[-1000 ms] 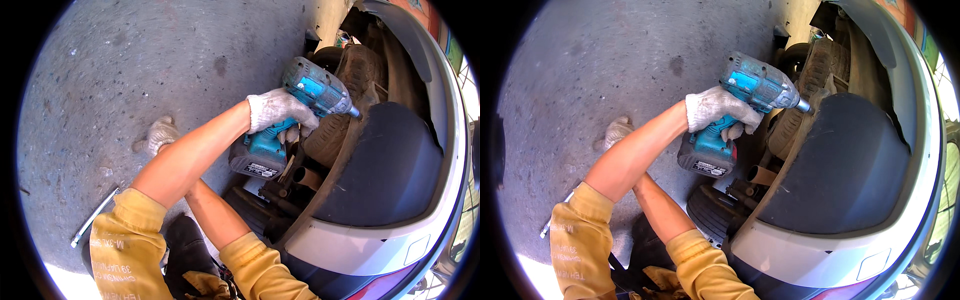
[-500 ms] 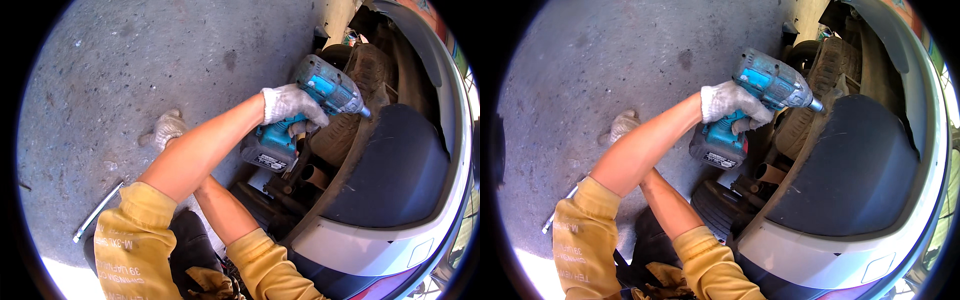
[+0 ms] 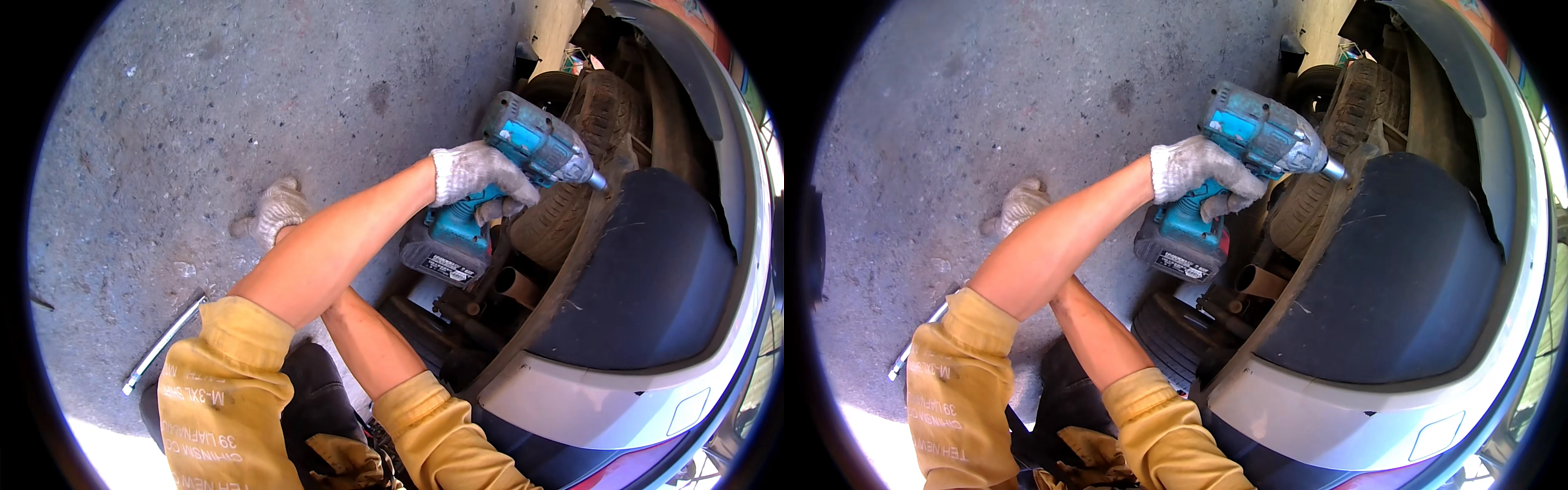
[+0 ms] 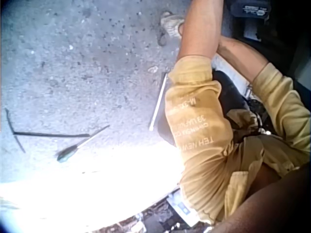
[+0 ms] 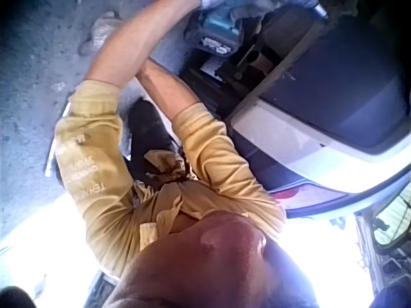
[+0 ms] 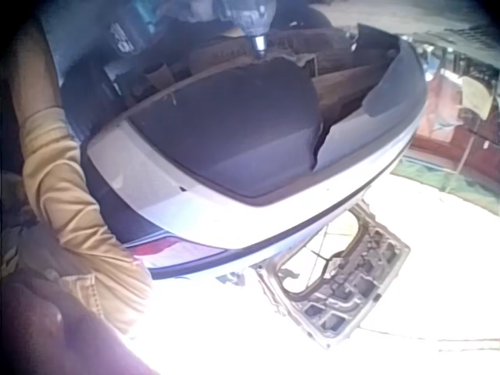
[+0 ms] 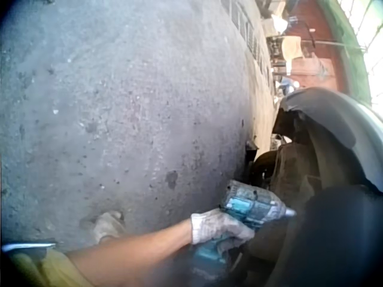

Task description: The person uses a cordless impact wrench to remove bolts from the rear bumper of a silver car. They then use a screwdriver to pry off plastic trim pieces and fasteners around the wheel arch and bumper edge. Finally, the person pulls the entire rear bumper assembly off the vehicle and hands it to a coworker.

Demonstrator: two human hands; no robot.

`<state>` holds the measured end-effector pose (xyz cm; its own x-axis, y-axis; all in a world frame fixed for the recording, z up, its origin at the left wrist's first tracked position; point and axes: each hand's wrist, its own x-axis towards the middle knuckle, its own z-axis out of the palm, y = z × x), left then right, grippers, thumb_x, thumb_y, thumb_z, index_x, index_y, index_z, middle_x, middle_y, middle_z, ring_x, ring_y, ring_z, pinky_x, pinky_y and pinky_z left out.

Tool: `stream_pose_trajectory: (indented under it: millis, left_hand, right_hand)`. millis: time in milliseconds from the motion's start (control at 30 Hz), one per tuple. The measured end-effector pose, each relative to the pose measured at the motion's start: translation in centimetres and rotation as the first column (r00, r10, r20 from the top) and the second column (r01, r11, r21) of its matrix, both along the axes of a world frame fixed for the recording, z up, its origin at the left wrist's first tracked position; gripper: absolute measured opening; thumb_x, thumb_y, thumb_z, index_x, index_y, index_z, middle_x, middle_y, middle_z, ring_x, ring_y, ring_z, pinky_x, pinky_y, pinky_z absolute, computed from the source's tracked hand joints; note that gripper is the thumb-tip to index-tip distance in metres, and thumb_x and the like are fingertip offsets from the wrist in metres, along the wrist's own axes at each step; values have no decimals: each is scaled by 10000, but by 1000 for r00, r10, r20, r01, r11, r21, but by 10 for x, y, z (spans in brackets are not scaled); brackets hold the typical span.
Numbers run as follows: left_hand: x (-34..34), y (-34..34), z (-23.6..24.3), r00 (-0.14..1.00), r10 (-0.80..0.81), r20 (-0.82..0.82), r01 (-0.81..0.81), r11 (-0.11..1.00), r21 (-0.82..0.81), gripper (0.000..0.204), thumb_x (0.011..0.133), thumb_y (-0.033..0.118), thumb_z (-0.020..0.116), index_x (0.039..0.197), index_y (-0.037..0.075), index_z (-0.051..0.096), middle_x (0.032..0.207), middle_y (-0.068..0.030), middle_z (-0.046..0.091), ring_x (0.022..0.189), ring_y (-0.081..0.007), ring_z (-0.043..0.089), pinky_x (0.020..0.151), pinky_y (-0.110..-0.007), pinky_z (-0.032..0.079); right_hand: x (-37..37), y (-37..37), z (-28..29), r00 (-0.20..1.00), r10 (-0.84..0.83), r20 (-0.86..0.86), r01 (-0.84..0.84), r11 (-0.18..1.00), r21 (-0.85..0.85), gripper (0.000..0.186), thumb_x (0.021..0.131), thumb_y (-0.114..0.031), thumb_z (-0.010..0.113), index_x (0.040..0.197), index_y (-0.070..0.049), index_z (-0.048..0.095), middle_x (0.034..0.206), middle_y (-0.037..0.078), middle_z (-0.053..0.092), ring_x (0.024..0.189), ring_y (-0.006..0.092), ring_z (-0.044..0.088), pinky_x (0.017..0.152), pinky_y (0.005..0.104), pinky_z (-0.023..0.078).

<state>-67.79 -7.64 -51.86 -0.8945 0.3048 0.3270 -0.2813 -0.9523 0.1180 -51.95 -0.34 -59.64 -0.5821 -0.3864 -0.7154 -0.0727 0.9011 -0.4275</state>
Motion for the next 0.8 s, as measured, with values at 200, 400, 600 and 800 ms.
stream_pose_trajectory:
  millis: [200,400,600,800]
  left_hand:
    - [0,2,2,1000,1,-25,0,1000,31,171,734,148,697,680,34,583,577,-60,550,420,-134,509,425,-261,431]
    - [-2,4,-2,999,15,-41,-12,998,69,169,741,165,702,702,18,630,615,-86,594,437,-160,532,429,-292,448]
    - [-2,4,1,999,16,-45,-13,998,69,170,745,163,696,701,16,622,608,-91,587,428,-166,526,430,-295,444]
    - [0,3,0,999,21,-46,-17,996,91,170,748,167,694,695,25,614,609,-85,589,420,-163,522,422,-293,445]
  right_hand:
    - [-9,-12,5,1000,-1,28,1,1000,12,301,854,-198,594,1066,-32,460,927,21,482,867,139,445,802,335,394]
    - [-10,-19,4,993,-67,98,71,997,-36,283,855,-198,592,1045,-34,462,904,17,479,851,136,444,788,336,396]
    - [-16,-32,-11,973,-164,165,183,977,-109,265,855,-199,590,1025,-37,464,881,13,476,834,134,443,774,337,399]
    - [-12,-21,2,995,10,100,-6,999,-32,249,855,-199,588,1004,-40,467,858,9,473,818,131,443,760,338,402]
